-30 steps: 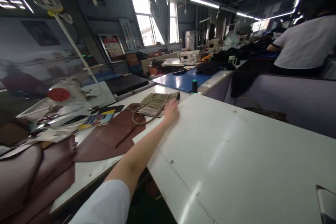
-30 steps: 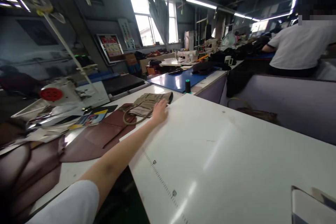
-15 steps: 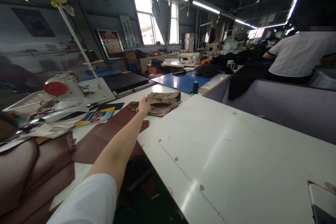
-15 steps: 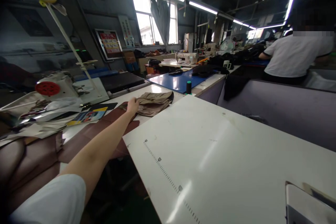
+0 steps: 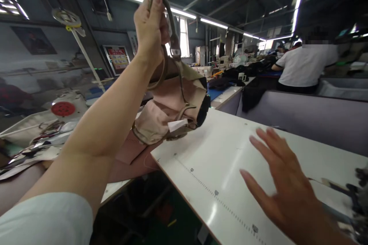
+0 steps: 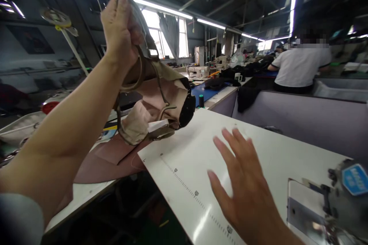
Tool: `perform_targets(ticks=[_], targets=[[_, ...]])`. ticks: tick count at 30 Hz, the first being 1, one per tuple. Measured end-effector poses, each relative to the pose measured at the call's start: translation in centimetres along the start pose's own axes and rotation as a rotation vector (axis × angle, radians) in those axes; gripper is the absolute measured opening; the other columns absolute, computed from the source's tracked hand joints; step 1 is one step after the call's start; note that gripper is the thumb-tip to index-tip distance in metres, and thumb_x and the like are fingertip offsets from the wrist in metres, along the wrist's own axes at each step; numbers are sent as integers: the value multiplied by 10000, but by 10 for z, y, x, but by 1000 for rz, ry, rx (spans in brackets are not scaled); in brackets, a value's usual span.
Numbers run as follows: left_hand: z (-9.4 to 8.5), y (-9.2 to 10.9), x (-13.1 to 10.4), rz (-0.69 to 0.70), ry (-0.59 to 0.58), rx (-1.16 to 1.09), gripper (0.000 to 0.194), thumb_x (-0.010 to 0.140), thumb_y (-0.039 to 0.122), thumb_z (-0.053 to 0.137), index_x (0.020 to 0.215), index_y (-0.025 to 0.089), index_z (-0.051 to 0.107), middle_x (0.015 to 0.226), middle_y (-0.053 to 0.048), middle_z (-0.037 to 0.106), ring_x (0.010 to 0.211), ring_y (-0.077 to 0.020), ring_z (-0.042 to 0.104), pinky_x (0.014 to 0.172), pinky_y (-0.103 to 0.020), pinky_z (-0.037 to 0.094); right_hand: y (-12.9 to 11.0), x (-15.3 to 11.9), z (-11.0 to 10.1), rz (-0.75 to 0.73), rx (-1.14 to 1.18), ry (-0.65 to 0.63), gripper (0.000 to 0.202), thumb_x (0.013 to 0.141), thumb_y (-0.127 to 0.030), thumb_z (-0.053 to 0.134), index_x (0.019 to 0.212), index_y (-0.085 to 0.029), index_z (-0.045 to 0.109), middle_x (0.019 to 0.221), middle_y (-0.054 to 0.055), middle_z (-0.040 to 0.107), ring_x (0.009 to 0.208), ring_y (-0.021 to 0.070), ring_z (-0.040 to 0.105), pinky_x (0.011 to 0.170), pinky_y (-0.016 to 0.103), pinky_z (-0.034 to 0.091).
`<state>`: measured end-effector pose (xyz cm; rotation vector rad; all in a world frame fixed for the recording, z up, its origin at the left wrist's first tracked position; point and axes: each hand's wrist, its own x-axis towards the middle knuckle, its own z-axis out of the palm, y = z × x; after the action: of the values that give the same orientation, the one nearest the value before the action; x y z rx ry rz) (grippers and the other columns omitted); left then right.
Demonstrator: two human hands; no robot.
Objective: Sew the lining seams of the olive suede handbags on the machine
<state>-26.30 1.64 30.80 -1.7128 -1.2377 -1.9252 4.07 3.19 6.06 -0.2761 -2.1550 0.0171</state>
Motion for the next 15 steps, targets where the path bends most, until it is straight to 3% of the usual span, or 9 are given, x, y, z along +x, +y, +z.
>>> perform_targets(ticks=[3, 5, 8, 11, 13, 15], targets=[[32, 29, -26, -24, -127, -146, 273, 968, 227, 283, 696, 210, 271, 580, 119, 167, 407, 53, 229, 554, -95, 226, 3, 65, 16, 78, 24, 217, 672, 927, -299, 553, 1490, -179, 206, 1545, 168, 247, 1434, 371, 171, 1119, 640, 229], [44, 35, -64, -186, -243, -228, 297, 980, 224, 370, 689, 200, 319, 550, 115, 207, 389, 23, 225, 476, -87, 222, 17, 78, 23, 128, -10, 199, 642, 900, -245, 574, 1461, -151, 277, 1536, 179, 265, 1441, 365, 143, 1131, 646, 175], [40, 29, -135, -541, -448, -321, 287, 907, 301, 577, 693, 183, 427, 527, 95, 270, 385, -17, 225, 391, -127, 186, 46, 46, 23, 76, 96, -174, 398, 862, -142, 565, 1259, -166, 546, 1374, 145, 513, 1357, 320, 369, 1118, 568, 299], [20, 19, -190, -803, -595, -364, 275, 824, 396, 668, 744, 171, 531, 525, 86, 279, 400, -25, 201, 384, -144, 155, 63, -9, 10, 3, 242, -528, 527, 779, -5, 484, 1253, -219, 567, 1312, 73, 582, 1254, 223, 508, 1062, 427, 431], [9, 20, -208, -858, -632, -360, 253, 823, 406, 661, 789, 169, 577, 533, 75, 298, 410, -27, 210, 387, -144, 164, 64, -32, -1, 13, 286, -629, 703, 702, 54, 430, 1351, -210, 481, 1362, 74, 541, 1264, 193, 496, 1070, 396, 423], [5, 27, -209, -843, -630, -353, 209, 823, 367, 654, 799, 169, 591, 545, 66, 315, 415, -25, 226, 389, -134, 179, 60, -37, -6, 34, 252, -604, 740, 699, 37, 457, 1407, -167, 400, 1410, 115, 484, 1298, 220, 451, 1083, 430, 398]])
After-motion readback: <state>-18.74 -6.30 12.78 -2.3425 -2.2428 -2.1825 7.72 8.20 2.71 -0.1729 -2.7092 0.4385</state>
